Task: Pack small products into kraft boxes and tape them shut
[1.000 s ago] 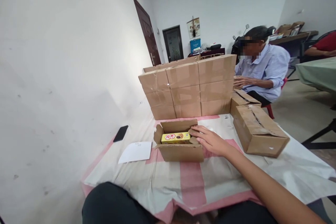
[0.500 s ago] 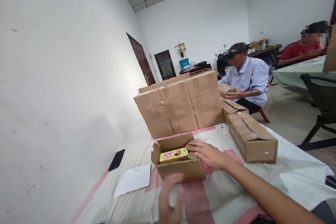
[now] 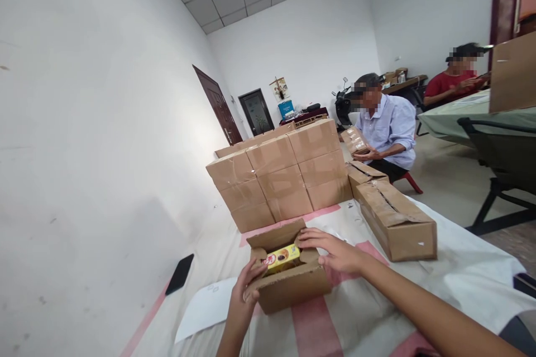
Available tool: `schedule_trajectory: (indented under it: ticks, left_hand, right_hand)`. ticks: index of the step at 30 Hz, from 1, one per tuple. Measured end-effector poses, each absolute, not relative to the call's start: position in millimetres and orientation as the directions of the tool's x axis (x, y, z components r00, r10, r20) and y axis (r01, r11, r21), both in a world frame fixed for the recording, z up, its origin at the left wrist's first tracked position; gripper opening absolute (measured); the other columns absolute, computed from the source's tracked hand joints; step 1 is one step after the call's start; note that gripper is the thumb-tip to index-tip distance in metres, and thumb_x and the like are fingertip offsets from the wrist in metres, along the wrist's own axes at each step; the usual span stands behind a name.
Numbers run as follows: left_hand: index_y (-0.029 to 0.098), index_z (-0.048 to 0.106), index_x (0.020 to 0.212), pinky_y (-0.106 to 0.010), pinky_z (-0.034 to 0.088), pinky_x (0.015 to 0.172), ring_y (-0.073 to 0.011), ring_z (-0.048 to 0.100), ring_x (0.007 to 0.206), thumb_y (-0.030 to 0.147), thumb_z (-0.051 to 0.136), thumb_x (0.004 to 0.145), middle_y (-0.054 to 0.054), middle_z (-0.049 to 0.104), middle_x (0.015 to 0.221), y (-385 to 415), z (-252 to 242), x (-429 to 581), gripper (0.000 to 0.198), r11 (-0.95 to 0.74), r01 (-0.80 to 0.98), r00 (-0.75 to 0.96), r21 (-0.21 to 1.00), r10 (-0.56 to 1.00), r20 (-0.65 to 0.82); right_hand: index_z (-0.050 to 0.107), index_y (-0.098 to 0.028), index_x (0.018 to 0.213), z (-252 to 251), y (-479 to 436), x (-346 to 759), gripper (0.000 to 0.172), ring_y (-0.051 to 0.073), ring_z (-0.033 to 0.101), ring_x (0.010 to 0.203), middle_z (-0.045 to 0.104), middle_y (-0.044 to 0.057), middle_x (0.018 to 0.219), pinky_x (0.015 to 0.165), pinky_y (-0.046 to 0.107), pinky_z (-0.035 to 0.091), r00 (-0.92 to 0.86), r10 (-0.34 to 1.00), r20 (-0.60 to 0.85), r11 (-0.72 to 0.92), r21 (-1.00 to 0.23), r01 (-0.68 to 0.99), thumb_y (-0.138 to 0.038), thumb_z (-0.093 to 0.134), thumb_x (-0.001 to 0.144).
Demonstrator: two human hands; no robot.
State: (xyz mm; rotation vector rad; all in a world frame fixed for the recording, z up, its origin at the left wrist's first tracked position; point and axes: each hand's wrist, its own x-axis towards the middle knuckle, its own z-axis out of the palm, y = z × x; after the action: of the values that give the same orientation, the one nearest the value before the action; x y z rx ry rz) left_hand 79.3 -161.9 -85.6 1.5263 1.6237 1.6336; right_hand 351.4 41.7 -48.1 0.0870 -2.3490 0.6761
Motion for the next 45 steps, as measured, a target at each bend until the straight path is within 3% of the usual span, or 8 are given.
schedule_trajectory:
  ticks: [3, 6, 13, 17, 23, 29, 37, 45]
  left_hand:
    - [0.02, 0.063, 0.129, -0.046, 0.058, 0.09, -0.0377, 0.071, 0.103, 0.089, 0.067, 0.055, -0.013, 0.078, 0.093, -167, -81, 68, 0.101, -0.179, 0.46, -0.362, 0.87, 0.857, 0.368]
    - [0.018, 0.066, 0.123, -0.041, 0.059, 0.08, -0.0328, 0.073, 0.09, 0.08, 0.065, 0.071, -0.01, 0.076, 0.082, -165, -72, 65, 0.081, -0.06, 0.502, -0.493, 0.863, 0.8, 0.342]
    - [0.029, 0.02, 0.158, -0.045, 0.039, 0.116, -0.0301, 0.027, 0.152, 0.061, 0.055, 0.091, -0.014, 0.022, 0.166, -141, -80, 70, 0.082, -0.126, 0.55, -0.526, 0.826, 0.716, 0.459]
    - [0.031, 0.011, 0.16, -0.046, 0.04, 0.115, -0.029, 0.039, 0.147, 0.059, 0.053, 0.093, -0.014, 0.035, 0.16, -142, -87, 59, 0.084, -0.112, 0.428, -0.474, 0.897, 0.817, 0.328]
    - [0.026, 0.07, 0.119, -0.052, 0.039, 0.115, -0.029, 0.051, 0.137, 0.047, 0.048, 0.098, -0.011, 0.064, 0.134, -159, -70, 53, 0.037, -0.119, 0.752, -0.258, 0.648, 0.852, 0.455]
    - [0.029, 0.065, 0.128, -0.059, 0.034, 0.113, -0.0336, 0.06, 0.126, 0.055, 0.068, 0.086, -0.009, 0.066, 0.136, -164, -73, 91, 0.049, -0.046, 0.98, -0.08, 0.191, 0.796, 0.601]
    - [0.025, 0.068, 0.122, -0.052, 0.042, 0.106, -0.0322, 0.067, 0.117, 0.055, 0.067, 0.087, -0.007, 0.071, 0.128, -162, -73, 104, 0.046, -0.021, 0.994, -0.055, 0.111, 0.768, 0.638]
    - [0.023, 0.068, 0.122, -0.05, 0.042, 0.105, -0.0311, 0.068, 0.114, 0.054, 0.067, 0.088, -0.007, 0.072, 0.126, -159, -72, 90, 0.047, -0.046, 0.997, -0.008, 0.059, 0.712, 0.702]
  right_hand:
    - [0.064, -0.022, 0.135, -52, 38, 350, 0.073, 0.031, 0.051, 0.134, 0.063, 0.017, 0.136, 0.116, 0.054, 0.035, -0.744, 0.144, 0.652, 0.844, -0.473, -0.251, -0.073, 0.029, 0.096]
    - [0.059, -0.024, 0.139, -64, 33, 343, 0.065, 0.03, 0.045, 0.14, 0.054, 0.015, 0.146, 0.117, 0.053, 0.034, -0.694, 0.237, 0.68, 0.834, -0.509, -0.214, -0.067, 0.028, 0.1]
    - [0.019, -0.027, 0.161, -98, 15, 317, 0.081, 0.032, 0.025, 0.153, 0.022, 0.015, 0.166, 0.122, 0.056, 0.028, -0.569, 0.515, 0.641, 0.772, -0.636, -0.018, -0.04, 0.061, 0.092]
    - [0.02, -0.026, 0.16, -98, 15, 315, 0.089, 0.033, 0.028, 0.151, 0.029, 0.016, 0.163, 0.121, 0.057, 0.03, -0.573, 0.536, 0.62, 0.76, -0.65, 0.007, -0.033, 0.068, 0.085]
    - [0.044, -0.025, 0.146, -92, 14, 314, 0.067, 0.032, 0.042, 0.141, 0.052, 0.015, 0.144, 0.116, 0.055, 0.037, -0.584, 0.408, 0.702, 0.839, -0.54, -0.063, -0.033, 0.069, 0.085]
    - [0.057, -0.024, 0.135, -87, 19, 311, 0.048, 0.03, 0.043, 0.141, 0.059, 0.014, 0.14, 0.116, 0.054, 0.039, -0.623, 0.309, 0.718, 0.882, -0.462, -0.095, -0.033, 0.069, 0.089]
    - [0.064, -0.025, 0.131, -69, 11, 315, 0.042, 0.03, 0.047, 0.141, 0.062, 0.013, 0.14, 0.115, 0.053, 0.04, -0.668, 0.344, 0.66, 0.865, -0.5, -0.05, -0.038, 0.066, 0.091]
    - [0.071, -0.018, 0.113, -60, 60, 361, 0.045, 0.025, 0.064, 0.117, 0.072, 0.011, 0.123, 0.101, 0.036, 0.048, -0.323, 0.89, 0.323, 0.448, -0.752, 0.484, -0.044, 0.036, 0.101]
